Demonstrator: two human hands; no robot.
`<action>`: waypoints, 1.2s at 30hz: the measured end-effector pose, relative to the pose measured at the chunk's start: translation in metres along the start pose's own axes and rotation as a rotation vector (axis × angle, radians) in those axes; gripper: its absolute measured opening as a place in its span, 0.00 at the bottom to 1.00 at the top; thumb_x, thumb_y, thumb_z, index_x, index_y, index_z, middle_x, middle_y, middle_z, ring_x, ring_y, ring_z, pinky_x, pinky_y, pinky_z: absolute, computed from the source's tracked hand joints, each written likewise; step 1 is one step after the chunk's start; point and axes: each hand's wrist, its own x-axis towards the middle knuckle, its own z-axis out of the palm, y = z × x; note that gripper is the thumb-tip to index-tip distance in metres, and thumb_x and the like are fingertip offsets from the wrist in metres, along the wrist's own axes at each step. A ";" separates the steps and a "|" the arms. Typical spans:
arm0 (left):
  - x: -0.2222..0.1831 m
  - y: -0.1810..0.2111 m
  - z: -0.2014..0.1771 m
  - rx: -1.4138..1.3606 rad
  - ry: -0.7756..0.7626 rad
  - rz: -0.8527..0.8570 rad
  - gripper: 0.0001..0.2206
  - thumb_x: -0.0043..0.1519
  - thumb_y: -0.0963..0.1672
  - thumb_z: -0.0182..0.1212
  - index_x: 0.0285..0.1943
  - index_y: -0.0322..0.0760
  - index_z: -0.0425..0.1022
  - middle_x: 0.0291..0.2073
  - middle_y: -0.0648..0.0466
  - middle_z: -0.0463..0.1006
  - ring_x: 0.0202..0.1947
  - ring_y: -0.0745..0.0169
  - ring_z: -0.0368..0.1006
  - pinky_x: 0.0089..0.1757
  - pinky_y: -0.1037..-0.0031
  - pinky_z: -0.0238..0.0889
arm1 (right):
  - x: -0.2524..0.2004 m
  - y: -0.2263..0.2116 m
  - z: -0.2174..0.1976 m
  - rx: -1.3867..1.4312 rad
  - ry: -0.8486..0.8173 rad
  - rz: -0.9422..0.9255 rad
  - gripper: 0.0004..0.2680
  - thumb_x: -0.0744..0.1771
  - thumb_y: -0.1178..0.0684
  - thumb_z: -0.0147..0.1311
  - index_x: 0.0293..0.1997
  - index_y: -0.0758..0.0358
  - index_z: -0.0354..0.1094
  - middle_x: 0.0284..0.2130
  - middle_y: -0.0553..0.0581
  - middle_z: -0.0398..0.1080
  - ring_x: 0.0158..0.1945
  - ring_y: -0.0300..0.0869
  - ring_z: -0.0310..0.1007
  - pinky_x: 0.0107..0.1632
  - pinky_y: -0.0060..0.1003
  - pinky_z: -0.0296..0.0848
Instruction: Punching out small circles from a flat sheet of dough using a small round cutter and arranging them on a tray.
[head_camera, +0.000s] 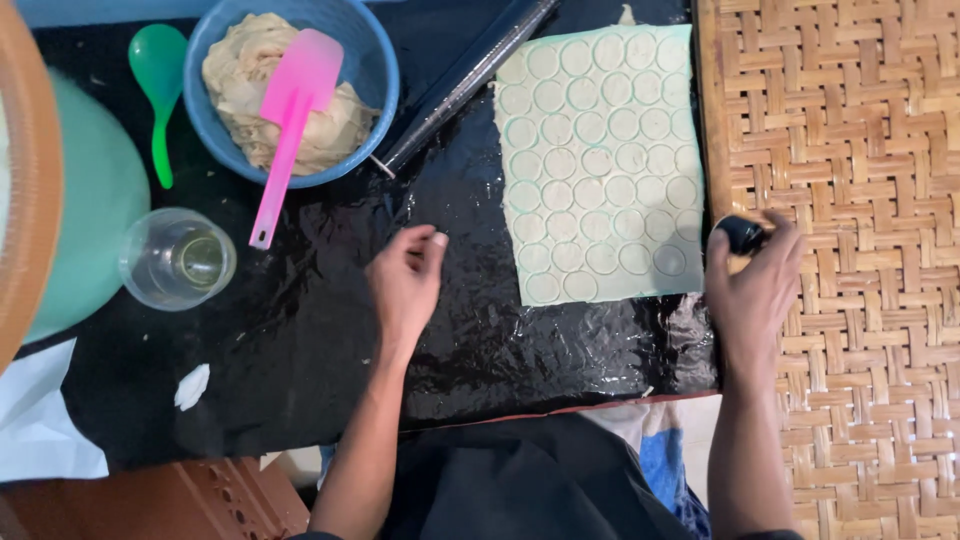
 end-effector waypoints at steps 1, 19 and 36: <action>-0.001 0.003 -0.013 -0.002 0.011 -0.004 0.12 0.62 0.47 0.68 0.47 0.33 0.82 0.28 0.51 0.84 0.24 0.66 0.77 0.29 0.75 0.69 | 0.007 0.014 0.009 0.003 -0.003 -0.011 0.17 0.72 0.50 0.59 0.63 0.73 0.60 0.51 0.73 0.65 0.50 0.62 0.70 0.52 0.56 0.68; 0.026 0.041 -0.097 0.595 0.339 0.331 0.14 0.71 0.37 0.56 0.65 0.27 0.68 0.50 0.35 0.73 0.50 0.31 0.71 0.47 0.50 0.63 | 0.030 0.057 0.041 0.013 -0.051 0.043 0.23 0.71 0.49 0.60 0.73 0.68 0.57 0.57 0.78 0.63 0.58 0.68 0.66 0.61 0.57 0.65; -0.098 0.004 -0.026 0.457 -0.257 0.016 0.11 0.69 0.47 0.51 0.39 0.35 0.71 0.18 0.37 0.75 0.23 0.31 0.74 0.26 0.46 0.64 | 0.024 0.052 0.044 -0.043 -0.028 -0.028 0.19 0.71 0.57 0.59 0.68 0.73 0.57 0.56 0.75 0.65 0.59 0.67 0.65 0.60 0.56 0.64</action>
